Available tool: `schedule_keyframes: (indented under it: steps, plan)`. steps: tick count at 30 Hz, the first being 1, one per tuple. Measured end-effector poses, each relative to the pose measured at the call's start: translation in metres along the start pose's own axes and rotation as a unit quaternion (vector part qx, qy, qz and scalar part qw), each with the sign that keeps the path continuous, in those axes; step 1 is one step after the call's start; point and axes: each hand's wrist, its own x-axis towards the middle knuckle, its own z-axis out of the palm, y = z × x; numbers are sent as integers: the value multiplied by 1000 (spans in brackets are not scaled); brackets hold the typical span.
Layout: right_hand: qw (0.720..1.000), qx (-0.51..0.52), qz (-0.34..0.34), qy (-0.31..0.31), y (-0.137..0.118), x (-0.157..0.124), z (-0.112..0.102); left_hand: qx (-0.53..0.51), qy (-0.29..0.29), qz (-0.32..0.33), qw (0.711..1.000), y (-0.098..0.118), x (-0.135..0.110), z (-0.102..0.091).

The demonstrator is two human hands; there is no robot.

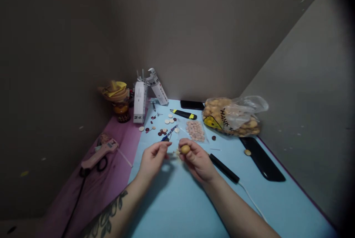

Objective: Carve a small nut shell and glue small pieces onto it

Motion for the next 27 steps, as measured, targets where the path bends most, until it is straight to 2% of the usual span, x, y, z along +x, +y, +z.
schedule_keyframes:
  steps: [2, 3, 7, 10, 12, 14, 17, 19, 23, 27]
  plan:
    - [1000, -17, -16, -1, -1, 0, -1, -12, -11, 40, 999, 3, -1, 1]
    - [999, -23, -23, -2, -2, 0, -2, -30, -35, 41, 998, 4, -2, 1]
    - [990, -122, -74, 10, -3, -4, -2, -108, -158, -31, 981, 7, -6, 7]
    - [953, -258, -151, 51, -2, -9, 0, -149, -203, -52, 966, 6, -8, 10]
    - [931, -307, -193, 53, -2, -11, 1, -169, -195, -51, 965, 4, -8, 10]
    - [919, -326, -218, 37, -3, -12, 1, -170, -162, -55, 970, 2, -7, 9]
    - [919, -327, -218, 34, -7, -10, 1, -129, -105, -63, 984, 1, -5, 8]
    - [922, -324, -208, 38, -9, -9, 1, -89, -83, -44, 992, 2, -5, 7]
    - [931, -314, -177, 55, -10, -8, 1, -35, -89, 19, 995, 4, -4, 8]
    - [938, -300, -159, 69, -10, -8, 3, -22, -104, 37, 994, 3, -5, 8]
